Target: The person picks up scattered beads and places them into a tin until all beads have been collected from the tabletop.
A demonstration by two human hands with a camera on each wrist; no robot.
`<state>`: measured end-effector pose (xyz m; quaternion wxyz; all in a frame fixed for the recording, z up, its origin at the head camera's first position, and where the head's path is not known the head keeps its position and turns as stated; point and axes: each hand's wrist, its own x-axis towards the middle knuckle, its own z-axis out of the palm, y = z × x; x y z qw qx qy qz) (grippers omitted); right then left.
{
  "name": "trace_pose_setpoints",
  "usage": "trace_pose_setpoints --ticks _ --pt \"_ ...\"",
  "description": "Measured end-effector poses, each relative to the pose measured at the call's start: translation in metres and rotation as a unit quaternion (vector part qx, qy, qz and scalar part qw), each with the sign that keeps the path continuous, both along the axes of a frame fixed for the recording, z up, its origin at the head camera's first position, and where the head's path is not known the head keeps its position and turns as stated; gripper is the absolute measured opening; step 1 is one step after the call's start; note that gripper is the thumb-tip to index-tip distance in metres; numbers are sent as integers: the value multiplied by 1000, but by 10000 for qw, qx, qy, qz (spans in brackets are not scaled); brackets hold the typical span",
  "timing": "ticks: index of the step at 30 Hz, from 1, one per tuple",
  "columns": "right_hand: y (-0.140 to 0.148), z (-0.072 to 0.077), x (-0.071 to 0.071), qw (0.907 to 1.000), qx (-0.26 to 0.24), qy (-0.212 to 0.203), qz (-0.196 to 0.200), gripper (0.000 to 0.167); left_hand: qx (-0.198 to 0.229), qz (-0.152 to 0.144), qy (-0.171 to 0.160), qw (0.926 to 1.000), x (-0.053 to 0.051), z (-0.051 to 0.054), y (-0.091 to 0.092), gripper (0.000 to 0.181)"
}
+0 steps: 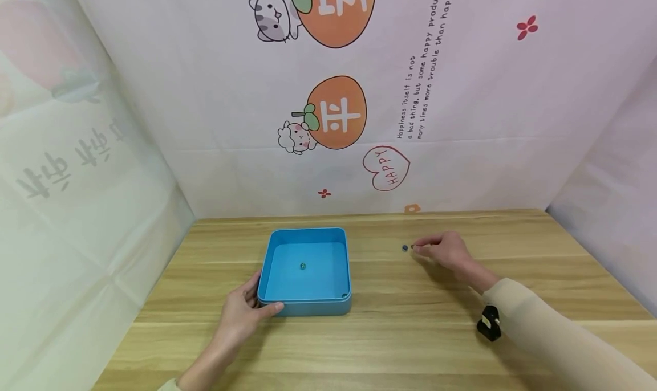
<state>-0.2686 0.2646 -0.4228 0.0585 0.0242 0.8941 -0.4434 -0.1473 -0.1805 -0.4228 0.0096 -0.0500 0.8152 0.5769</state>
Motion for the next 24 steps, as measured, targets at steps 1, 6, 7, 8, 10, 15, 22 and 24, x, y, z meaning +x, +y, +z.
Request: trace_pose_setpoints --ticks 1,6,7,8,10,15,22,24 --pt "0 1 1 10000 -22 8 -5 27 -2 -2 -4 10000 0 0 0 98" --pt "-3 9 5 9999 -106 90 2 27 1 3 -17 10000 0 -1 0 98" --pt "-4 12 6 9999 -102 114 19 27 3 12 -27 10000 0 -1 0 97" --pt "-5 14 7 9998 -120 136 38 28 3 22 -32 10000 0 -1 0 97" --pt "-6 18 8 9997 -115 189 103 30 3 29 -39 10000 -1 -1 0 98" --pt "-9 26 10 9991 -281 216 224 35 3 27 -39 10000 -1 -1 0 99" --pt "-17 35 10 9984 -408 263 296 35 -10 23 -46 10000 -2 -1 -1 100" --pt "-21 37 10 9981 -436 277 339 34 -1 28 -50 10000 -2 -1 -1 99"
